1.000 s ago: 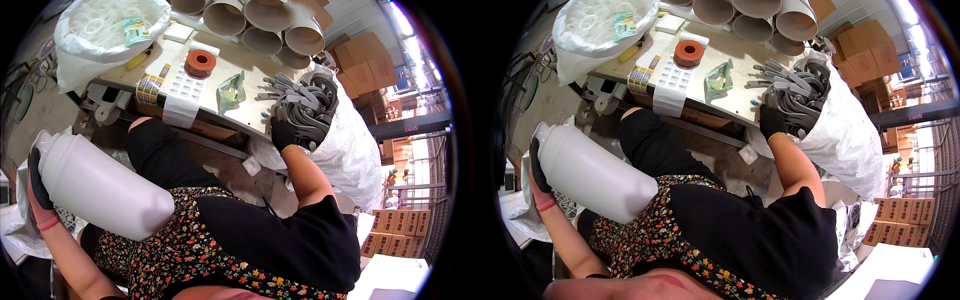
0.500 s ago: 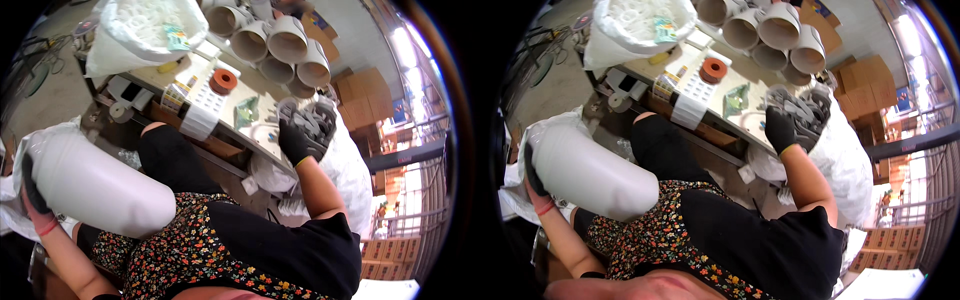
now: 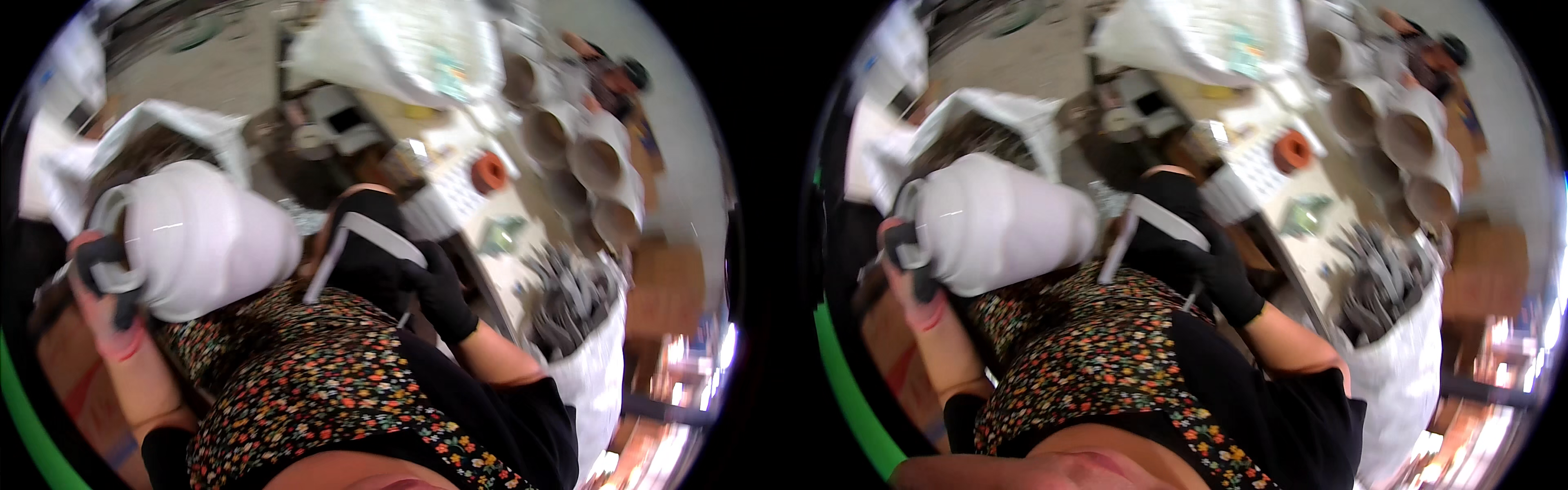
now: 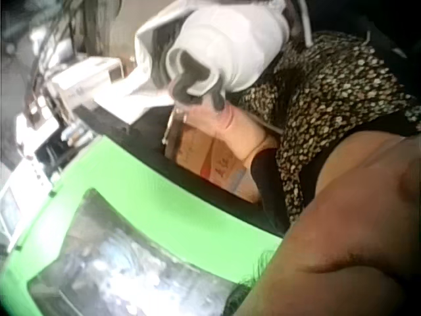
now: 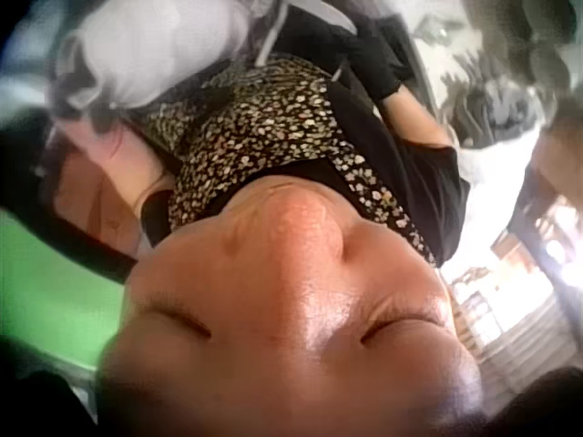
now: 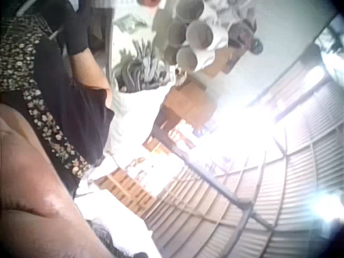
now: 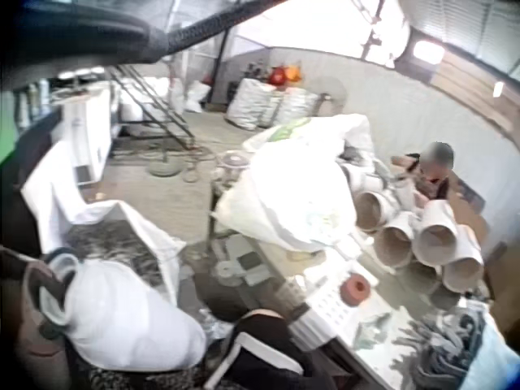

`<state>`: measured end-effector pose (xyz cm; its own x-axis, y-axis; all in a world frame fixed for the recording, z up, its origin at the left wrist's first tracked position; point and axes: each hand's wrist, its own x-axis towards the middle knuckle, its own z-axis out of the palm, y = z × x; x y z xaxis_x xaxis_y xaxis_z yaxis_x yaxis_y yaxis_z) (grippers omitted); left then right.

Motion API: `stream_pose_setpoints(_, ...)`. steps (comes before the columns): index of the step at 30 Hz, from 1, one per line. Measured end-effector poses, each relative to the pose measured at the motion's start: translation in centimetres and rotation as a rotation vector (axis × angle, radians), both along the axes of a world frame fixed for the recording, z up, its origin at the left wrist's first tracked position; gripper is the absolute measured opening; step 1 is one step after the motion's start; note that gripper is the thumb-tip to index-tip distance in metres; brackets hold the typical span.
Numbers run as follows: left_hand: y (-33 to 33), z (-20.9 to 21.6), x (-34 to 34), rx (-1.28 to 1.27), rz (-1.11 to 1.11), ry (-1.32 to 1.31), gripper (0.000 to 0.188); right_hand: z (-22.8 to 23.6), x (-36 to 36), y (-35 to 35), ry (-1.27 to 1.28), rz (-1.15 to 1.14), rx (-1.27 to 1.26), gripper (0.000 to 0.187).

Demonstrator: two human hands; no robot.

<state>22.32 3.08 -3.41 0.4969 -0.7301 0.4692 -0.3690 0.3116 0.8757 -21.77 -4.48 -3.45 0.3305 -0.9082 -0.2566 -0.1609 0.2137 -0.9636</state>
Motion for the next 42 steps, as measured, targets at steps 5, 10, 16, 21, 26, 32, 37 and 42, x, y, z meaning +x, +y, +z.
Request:
stream_pose_setpoints(5,1.2,2.2,-5.4,-0.029,-0.288,0.003,0.045,-4.4,3.8,-0.2,0.340,0.288,-0.426,0.038)
stream_pose_setpoints(10,5.3,3.0,-8.8,0.162,-0.261,0.229,0.050,1.2,8.8,-7.1,-0.353,0.062,-0.114,0.024)
stream_pose_setpoints(16,4.9,2.7,-12.1,0.063,-0.241,-0.160,0.048,1.6,16.0,-6.2,-0.935,0.260,0.507,0.020)
stream_pose_setpoints(21,3.2,3.6,-10.9,-0.188,-0.524,-0.449,0.043,0.3,15.0,-4.8,-0.845,0.303,0.541,0.024)
stream_pose_setpoints(26,1.3,3.7,-10.6,-0.297,-0.792,-0.381,0.050,2.8,13.4,-3.7,-0.753,0.226,0.552,0.025)
stream_pose_setpoints(32,4.0,3.5,-11.3,0.000,-0.508,-0.135,0.047,0.1,13.4,-5.4,-1.014,0.246,0.614,0.029)
stream_pose_setpoints(37,3.6,5.7,-11.9,-0.039,-0.219,0.264,0.023,-0.6,14.2,-7.4,-0.762,0.236,0.133,0.028)
stream_pose_setpoints(42,3.2,6.5,-12.5,-0.049,-0.280,0.136,0.021,0.1,17.1,-8.8,-0.786,0.120,0.260,0.024)
